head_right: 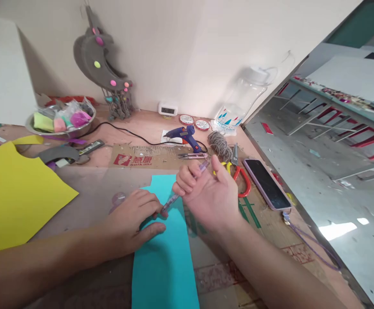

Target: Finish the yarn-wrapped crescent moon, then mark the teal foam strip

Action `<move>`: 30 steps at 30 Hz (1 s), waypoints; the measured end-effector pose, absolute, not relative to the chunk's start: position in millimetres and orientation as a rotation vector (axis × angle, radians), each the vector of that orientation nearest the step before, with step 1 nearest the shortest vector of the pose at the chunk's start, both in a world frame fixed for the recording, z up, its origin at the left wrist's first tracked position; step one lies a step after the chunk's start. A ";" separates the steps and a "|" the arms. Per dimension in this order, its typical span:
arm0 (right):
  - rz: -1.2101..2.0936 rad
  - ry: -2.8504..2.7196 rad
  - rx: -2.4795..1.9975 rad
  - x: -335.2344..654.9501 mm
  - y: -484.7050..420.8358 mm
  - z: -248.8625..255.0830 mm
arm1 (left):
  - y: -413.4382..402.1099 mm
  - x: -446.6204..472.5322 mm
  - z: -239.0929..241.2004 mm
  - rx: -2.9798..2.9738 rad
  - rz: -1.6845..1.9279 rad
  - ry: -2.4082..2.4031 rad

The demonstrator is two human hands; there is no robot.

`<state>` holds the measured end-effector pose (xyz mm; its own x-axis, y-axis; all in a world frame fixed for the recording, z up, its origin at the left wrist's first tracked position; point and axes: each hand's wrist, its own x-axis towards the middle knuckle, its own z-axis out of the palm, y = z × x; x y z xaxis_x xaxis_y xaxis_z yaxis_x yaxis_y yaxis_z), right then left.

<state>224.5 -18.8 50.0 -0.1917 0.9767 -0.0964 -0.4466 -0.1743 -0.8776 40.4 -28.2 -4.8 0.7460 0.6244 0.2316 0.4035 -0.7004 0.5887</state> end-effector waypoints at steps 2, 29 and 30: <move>1.642 -0.835 -0.827 226.6 -18.3 49.5 | -28.5 39.7 -5.8 2.438 0.596 0.745; 1.697 -0.650 -0.707 229.4 -18.7 34.7 | -22.9 41.2 -10.1 2.447 0.766 0.628; 1.697 -0.663 -0.702 229.5 -18.3 34.0 | -22.7 41.3 -10.0 2.451 0.763 0.627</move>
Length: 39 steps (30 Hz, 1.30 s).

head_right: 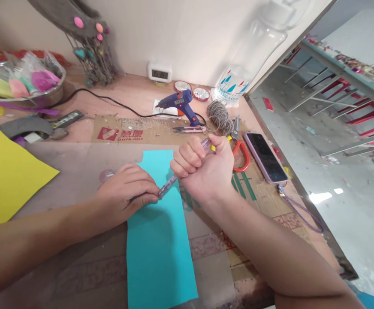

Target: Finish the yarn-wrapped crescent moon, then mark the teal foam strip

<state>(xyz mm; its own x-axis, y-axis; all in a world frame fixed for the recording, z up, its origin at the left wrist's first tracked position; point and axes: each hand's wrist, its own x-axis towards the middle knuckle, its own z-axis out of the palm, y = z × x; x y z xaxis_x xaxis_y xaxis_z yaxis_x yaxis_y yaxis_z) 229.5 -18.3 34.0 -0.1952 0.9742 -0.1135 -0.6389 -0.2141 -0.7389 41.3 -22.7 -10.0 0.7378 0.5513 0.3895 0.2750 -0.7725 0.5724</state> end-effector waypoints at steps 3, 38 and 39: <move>1.719 -0.623 -0.682 229.5 -18.0 33.6 | -22.0 41.7 -9.7 2.464 0.766 0.613; 1.790 -0.497 -0.641 228.6 -17.8 30.7 | -20.8 40.9 -11.0 2.501 0.724 0.566; 1.797 -0.491 -0.634 228.3 -17.9 30.7 | -20.4 41.1 -11.2 2.498 0.719 0.566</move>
